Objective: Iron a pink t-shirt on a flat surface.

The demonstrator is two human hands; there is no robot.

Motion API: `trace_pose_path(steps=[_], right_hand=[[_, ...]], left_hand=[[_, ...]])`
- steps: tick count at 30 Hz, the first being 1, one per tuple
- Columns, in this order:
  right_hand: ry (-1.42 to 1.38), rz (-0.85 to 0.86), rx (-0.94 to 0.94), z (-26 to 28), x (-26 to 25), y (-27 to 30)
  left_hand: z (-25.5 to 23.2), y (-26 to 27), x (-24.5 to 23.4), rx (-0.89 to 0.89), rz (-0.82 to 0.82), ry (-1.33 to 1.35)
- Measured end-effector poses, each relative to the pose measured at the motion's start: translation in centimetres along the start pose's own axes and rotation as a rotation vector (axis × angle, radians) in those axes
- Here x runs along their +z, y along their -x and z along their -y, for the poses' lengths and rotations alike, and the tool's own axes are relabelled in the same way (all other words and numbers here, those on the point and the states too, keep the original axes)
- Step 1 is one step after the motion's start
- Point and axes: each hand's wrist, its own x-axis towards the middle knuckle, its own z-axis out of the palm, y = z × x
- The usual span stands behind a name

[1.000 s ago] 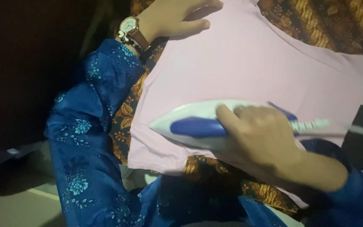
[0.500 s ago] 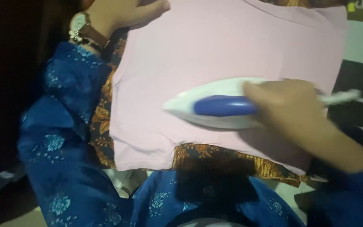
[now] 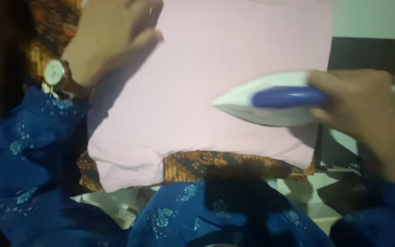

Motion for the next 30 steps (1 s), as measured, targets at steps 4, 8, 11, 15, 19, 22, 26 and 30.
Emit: trace_pose_path(steps=[4, 8, 11, 15, 19, 22, 26, 30], right_hand=[[-0.193, -0.324, -0.338, 5.3, -2.6, -3.8], [-0.288, -0.389, -0.433, 8.4, -5.1, -5.1], [-0.224, -0.116, -0.413, 8.0, -5.1, -3.5], [-0.246, 0.042, -0.363, 3.9, -1.1, 2.3], [-0.158, -0.147, -0.299, -1.2, 4.8, 10.1], [-0.112, -0.136, -0.277, -0.6, 4.3, 9.4], [-0.246, -0.251, -0.245, 2.9, -0.1, 3.8], [-0.169, -0.24, -0.295, 5.6, -1.6, -1.5]], left_hand=[[-3.2, 1.5, 0.5, 0.077, -0.028, 0.193], [-2.9, 1.9, 0.7, 0.011, 0.008, 0.404], [-2.9, 2.0, 0.9, -0.029, 0.07, 0.393], [-2.3, 2.3, 1.9, 0.026, 0.016, 0.33], [-3.0, 1.5, 0.4, 0.032, -0.011, 0.348], [-2.6, 1.6, 0.7, 0.055, -0.003, 0.363], [-2.3, 2.3, 1.3, 0.038, 0.011, 0.368], [-2.2, 2.2, 1.7, 0.047, 0.004, 0.33]])
